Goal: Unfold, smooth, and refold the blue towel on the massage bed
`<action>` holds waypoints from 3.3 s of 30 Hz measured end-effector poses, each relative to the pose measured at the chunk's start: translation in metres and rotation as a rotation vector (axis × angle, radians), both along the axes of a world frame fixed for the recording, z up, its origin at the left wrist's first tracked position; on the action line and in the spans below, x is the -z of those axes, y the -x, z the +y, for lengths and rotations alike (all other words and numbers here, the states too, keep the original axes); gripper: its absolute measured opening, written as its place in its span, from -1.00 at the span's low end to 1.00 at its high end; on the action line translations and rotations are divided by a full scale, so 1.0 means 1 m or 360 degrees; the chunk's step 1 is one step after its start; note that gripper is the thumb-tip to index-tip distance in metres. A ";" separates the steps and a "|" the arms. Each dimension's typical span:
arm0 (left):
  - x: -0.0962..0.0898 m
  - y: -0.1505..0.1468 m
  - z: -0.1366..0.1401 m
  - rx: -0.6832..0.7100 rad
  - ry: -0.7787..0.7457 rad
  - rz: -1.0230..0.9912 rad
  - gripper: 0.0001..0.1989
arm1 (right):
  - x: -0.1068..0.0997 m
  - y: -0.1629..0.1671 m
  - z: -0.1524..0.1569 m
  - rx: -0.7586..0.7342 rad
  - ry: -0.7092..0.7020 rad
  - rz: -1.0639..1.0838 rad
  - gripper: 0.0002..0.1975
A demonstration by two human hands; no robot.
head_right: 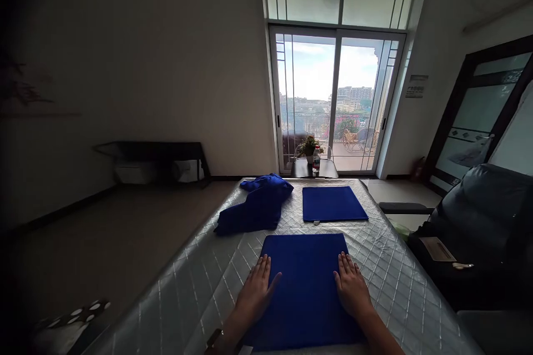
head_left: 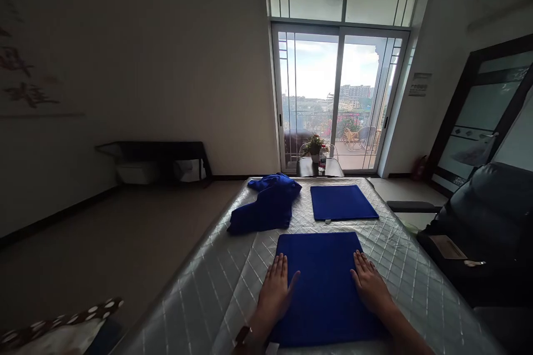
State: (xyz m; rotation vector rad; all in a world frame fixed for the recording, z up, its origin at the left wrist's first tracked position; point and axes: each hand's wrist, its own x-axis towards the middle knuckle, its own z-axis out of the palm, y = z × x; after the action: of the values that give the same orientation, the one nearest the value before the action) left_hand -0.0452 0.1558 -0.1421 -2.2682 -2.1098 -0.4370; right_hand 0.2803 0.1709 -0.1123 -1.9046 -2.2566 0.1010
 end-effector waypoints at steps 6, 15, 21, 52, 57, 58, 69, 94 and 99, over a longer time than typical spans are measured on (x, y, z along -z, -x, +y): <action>-0.001 -0.001 -0.001 -0.0018 0.0057 -0.0017 -0.13 | -0.006 -0.003 -0.026 -0.0058 -0.0011 -0.0069 -0.32; 0.002 0.002 0.000 -0.0054 -0.0005 0.0026 -0.17 | 0.000 -0.007 -0.045 -0.0013 0.0108 0.0104 -0.34; -0.025 -0.056 -0.029 0.0254 -0.0098 0.0069 -0.22 | 0.007 -0.008 -0.042 -0.0011 0.0040 0.0125 -0.37; -0.007 -0.008 -0.062 0.0139 0.0162 0.0021 -0.33 | 0.009 -0.012 -0.041 -0.0030 0.0102 0.0198 -0.33; -0.018 -0.013 -0.063 0.0139 0.0200 -0.0070 -0.26 | 0.006 -0.011 -0.043 -0.0025 0.0078 0.0161 -0.33; -0.019 -0.013 -0.062 0.0148 0.0201 -0.0082 -0.27 | 0.006 -0.011 -0.043 -0.0020 0.0069 0.0159 -0.33; -0.005 -0.004 -0.065 0.0189 0.0112 -0.0119 -0.27 | -0.002 -0.011 -0.052 -0.0049 0.0123 0.0002 -0.35; -0.033 -0.147 -0.057 0.0985 0.0051 -0.0153 -0.23 | 0.029 -0.020 -0.079 -0.0083 0.0123 0.0137 -0.37; -0.043 -0.191 -0.050 0.0985 -0.0054 -0.0275 -0.27 | 0.040 -0.024 -0.078 -0.0057 0.0095 0.0100 -0.38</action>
State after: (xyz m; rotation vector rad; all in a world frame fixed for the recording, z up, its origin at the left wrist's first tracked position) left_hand 0.1463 0.1062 -0.0993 -2.9210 -1.3839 -0.6870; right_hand 0.3042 0.0933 -0.1528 -1.8632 -2.2710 0.2323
